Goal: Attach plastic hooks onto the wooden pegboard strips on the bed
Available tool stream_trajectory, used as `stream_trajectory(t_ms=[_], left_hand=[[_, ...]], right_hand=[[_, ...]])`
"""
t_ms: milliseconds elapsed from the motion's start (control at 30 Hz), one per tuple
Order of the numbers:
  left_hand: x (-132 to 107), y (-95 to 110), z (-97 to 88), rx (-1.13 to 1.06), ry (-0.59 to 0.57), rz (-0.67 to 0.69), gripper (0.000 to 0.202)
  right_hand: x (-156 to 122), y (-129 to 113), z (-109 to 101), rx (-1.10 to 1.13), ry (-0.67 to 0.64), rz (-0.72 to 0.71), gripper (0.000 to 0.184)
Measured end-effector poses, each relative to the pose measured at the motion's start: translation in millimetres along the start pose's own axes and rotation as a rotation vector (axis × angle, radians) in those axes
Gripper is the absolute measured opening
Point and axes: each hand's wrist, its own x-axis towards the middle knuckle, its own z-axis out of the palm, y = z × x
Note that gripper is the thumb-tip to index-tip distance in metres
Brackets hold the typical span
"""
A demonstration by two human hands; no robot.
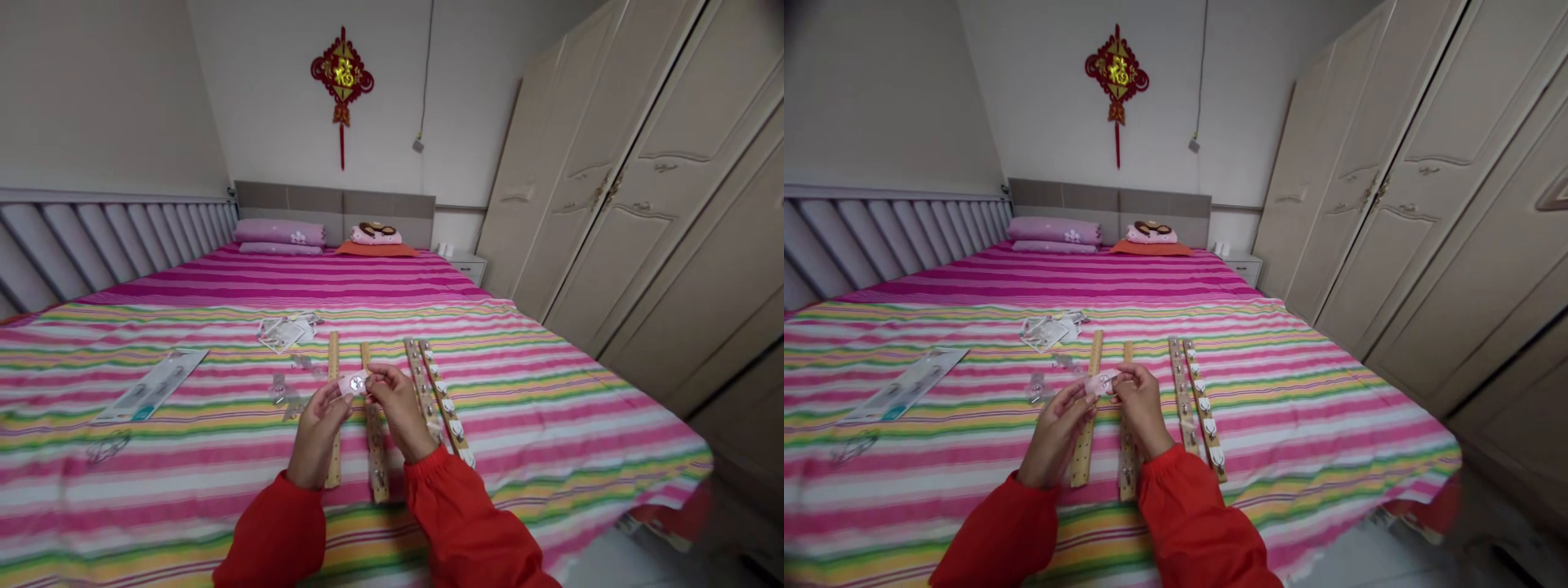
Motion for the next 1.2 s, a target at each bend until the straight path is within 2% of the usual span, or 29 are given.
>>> stream_trajectory(t_ms=[167, 267, 400, 600, 733, 900, 1200], left_hand=[[3, -5, 4.5, -0.058, -0.017, -0.087, 0.035], [10, -11, 2.9, -0.053, -0.007, -0.081, 0.034], [27, -14, 0.0, -0.018, 0.029, -0.063, 0.033], [70, -3, 10.8, 0.112, -0.030, -0.108, 0.028], [103, -4, 23.1, 0.204, -0.037, -0.101, 0.023], [137, -24, 28.9, 0.305, 0.044, -0.107, 0.018], [177, -72, 20.6, 0.408, 0.088, -0.100, 0.012]], right_hand=[[-2, 12, -1, 0.074, 0.021, 0.043, 0.033], [-4, 21, -1, 0.121, 0.031, 0.080, 0.030], [0, 25, -6, 0.052, -0.018, 0.090, 0.024], [33, 11, -18, -0.082, -0.054, 0.053, 0.022], [66, 14, -24, -0.152, -0.021, 0.047, 0.019], [99, 36, -34, -0.240, 0.063, 0.079, 0.016], [131, 84, -55, -0.299, 0.175, 0.115, 0.011]])
